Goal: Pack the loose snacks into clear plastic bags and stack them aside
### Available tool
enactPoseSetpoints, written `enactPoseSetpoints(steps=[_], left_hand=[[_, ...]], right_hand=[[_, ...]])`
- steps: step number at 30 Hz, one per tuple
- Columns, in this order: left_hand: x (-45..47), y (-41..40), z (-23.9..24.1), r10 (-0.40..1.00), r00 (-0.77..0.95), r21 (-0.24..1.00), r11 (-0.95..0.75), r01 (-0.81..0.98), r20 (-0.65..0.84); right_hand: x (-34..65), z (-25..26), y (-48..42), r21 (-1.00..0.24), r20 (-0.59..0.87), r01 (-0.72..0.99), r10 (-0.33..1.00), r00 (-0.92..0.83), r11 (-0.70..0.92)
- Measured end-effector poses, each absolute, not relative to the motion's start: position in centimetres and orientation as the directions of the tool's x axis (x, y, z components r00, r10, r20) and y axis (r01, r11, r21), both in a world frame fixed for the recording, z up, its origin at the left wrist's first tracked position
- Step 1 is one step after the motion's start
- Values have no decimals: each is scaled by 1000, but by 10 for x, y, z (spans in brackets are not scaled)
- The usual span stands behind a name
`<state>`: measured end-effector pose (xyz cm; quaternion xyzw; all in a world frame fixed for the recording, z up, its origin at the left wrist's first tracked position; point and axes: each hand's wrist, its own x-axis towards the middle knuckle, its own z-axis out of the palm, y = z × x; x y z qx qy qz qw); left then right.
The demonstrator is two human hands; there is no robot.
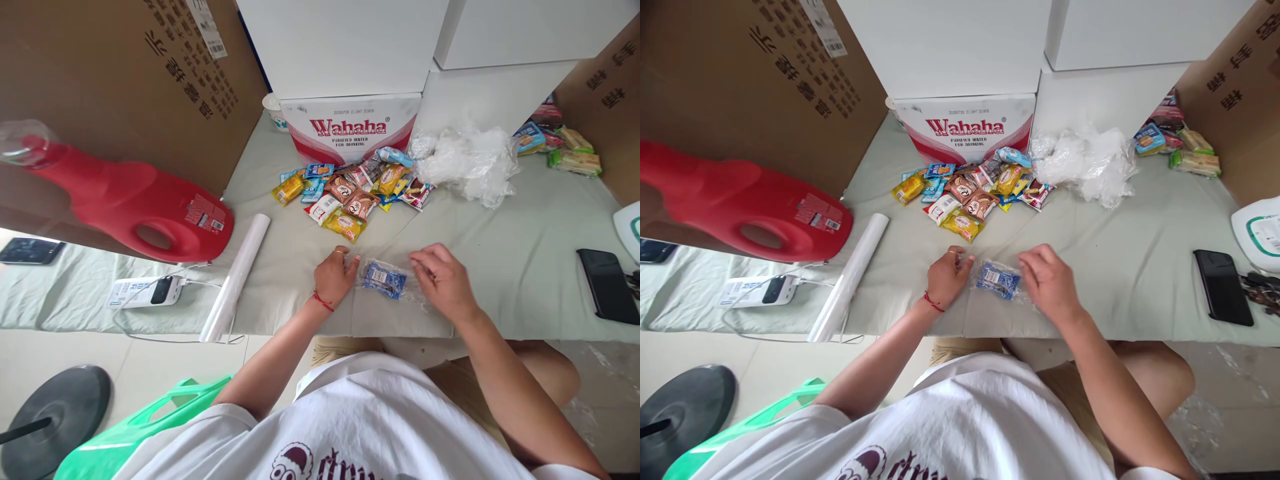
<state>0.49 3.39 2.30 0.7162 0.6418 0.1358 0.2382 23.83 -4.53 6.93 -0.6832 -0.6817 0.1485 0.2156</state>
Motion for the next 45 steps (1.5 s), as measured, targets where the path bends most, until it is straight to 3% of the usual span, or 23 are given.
enactPoseSetpoints(steps=[2, 4, 9, 11, 15, 19, 21, 23, 27, 30, 33, 36, 39, 42, 45], left_hand=[[1, 36, 27, 981, 135, 580, -28, 814, -141], [-4, 41, 31, 968, 149, 629, 12, 778, -202], [1, 47, 42, 959, 145, 857, 143, 495, -244], [12, 40, 47, 935, 237, 917, 165, 362, -262], [33, 19, 53, 878, 421, 917, 46, 396, -226], [37, 7, 50, 893, 446, 771, -240, 590, -63], [38, 5, 45, 891, 453, 691, -319, 649, -14], [41, 4, 40, 907, 421, 651, -320, 688, 1], [47, 1, 32, 963, 267, 582, -194, 790, -41], [48, -4, 31, 959, 266, 538, -175, 825, -96], [50, -15, 29, 945, 321, 602, -224, 766, -58], [55, -27, 23, 909, 392, 624, -388, 678, 139], [58, -31, 16, 795, 491, 530, -604, 595, 356], [58, -29, 14, 675, 598, 504, -731, 460, 433], [57, -30, 16, 511, 731, 559, -801, 214, 452]], right_hand=[[219, 65, -44, -598, 86, 790, 991, -99, 131], [204, 53, -40, -629, 19, 766, 987, -158, 134], [195, 30, -34, -660, -60, 750, 992, -111, 44], [195, 31, -33, -672, -71, 740, 991, -109, 33], [200, 35, -32, -762, -113, 647, 984, -135, 1], [219, 33, -39, -885, -144, 459, 984, -104, -81], [231, 32, -48, -857, -111, 506, 994, 9, -100], [242, 31, -57, -733, -46, 673, 994, 96, -99], [248, 27, -76, -449, -67, 891, 996, 51, -76], [239, 29, -87, -377, -70, 926, 998, 0, -26], [225, 38, -93, -401, -131, 911, 990, 45, -94], [214, 44, -95, -623, -247, 743, 963, 110, -245], [209, 37, -97, -907, -283, 306, 957, 62, -288], [208, 27, -99, -956, -271, -133, 962, 43, -263], [207, 22, -98, -913, -278, -340, 954, 111, -226]])
